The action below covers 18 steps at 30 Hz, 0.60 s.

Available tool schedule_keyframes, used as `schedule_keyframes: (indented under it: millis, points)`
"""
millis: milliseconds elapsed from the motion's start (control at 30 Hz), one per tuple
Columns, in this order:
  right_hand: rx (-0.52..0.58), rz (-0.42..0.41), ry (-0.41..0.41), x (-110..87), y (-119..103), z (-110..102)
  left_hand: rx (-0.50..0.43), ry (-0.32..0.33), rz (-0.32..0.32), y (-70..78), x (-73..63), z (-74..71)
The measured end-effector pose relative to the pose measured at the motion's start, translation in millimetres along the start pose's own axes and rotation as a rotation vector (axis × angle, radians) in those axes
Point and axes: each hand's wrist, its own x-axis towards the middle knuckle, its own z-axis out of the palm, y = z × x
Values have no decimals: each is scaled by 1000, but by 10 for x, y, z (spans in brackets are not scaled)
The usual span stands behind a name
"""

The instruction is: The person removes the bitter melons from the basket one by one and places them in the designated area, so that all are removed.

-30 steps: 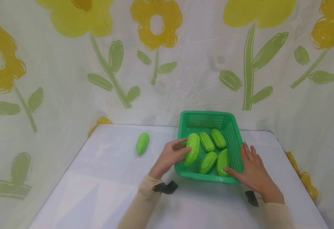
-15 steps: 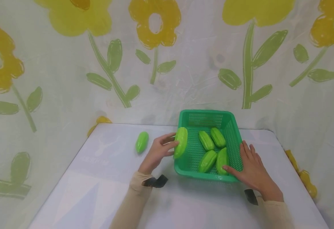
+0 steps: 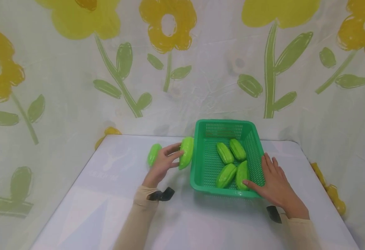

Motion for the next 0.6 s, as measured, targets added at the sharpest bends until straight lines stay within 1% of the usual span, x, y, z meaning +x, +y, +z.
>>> schedule_keyframes:
  millis: [167, 400, 600]
  points:
    - [6, -2, -1, 4, 7, 0, -5, 39, -27, -13, 13, -80]
    - [11, -1, -5, 10, 17, -10, 9, 76, -23, -75, 57, -175]
    - [16, 1, -9, 10, 13, -2, 15, 94, -37, -134, 110, -209]
